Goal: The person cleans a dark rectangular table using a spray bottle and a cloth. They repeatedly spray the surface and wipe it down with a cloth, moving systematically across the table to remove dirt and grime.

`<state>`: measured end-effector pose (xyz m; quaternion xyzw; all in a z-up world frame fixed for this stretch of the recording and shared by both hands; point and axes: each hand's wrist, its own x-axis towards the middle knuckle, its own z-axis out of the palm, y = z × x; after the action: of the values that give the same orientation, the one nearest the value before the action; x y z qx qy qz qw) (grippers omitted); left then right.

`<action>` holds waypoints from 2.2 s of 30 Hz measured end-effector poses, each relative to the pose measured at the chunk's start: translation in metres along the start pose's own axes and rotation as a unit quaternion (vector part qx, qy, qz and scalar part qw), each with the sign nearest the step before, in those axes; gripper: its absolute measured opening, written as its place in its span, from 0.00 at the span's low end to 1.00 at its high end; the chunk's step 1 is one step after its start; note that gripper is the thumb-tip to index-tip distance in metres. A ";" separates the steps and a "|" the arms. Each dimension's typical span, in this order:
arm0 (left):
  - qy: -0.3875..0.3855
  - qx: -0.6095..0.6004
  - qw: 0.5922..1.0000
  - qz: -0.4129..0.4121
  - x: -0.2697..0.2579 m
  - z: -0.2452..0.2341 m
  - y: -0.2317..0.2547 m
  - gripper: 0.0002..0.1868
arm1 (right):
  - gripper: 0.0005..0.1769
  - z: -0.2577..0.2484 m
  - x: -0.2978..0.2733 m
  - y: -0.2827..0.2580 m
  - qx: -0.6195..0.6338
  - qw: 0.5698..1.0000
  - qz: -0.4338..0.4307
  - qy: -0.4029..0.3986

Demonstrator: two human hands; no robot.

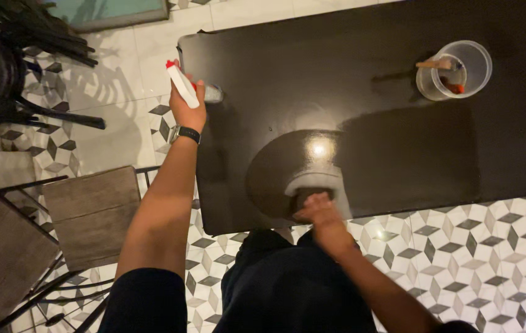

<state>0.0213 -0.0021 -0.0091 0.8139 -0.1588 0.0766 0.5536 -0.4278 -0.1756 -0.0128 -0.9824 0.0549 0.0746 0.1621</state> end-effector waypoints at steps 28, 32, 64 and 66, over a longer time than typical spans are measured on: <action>-0.020 0.318 0.947 0.045 -0.143 -0.047 -0.031 0.33 | 0.36 0.023 -0.010 0.047 -0.022 0.956 0.236 0.173; -0.028 0.381 0.901 -0.205 -0.231 -0.071 -0.023 0.34 | 0.22 0.052 -0.008 -0.051 0.099 0.980 0.115 -0.132; -0.102 0.330 0.888 -0.304 -0.216 -0.066 -0.040 0.27 | 0.35 0.048 0.018 0.066 -0.044 0.986 0.100 0.128; -0.099 0.339 0.887 -0.297 -0.206 -0.058 -0.047 0.27 | 0.41 0.016 0.026 0.132 -0.056 0.980 0.117 0.149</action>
<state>-0.1529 0.1032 -0.0910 0.9646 0.0716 -0.1232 0.2220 -0.4217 -0.2963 -0.0733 -0.9768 0.1887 -0.0514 0.0872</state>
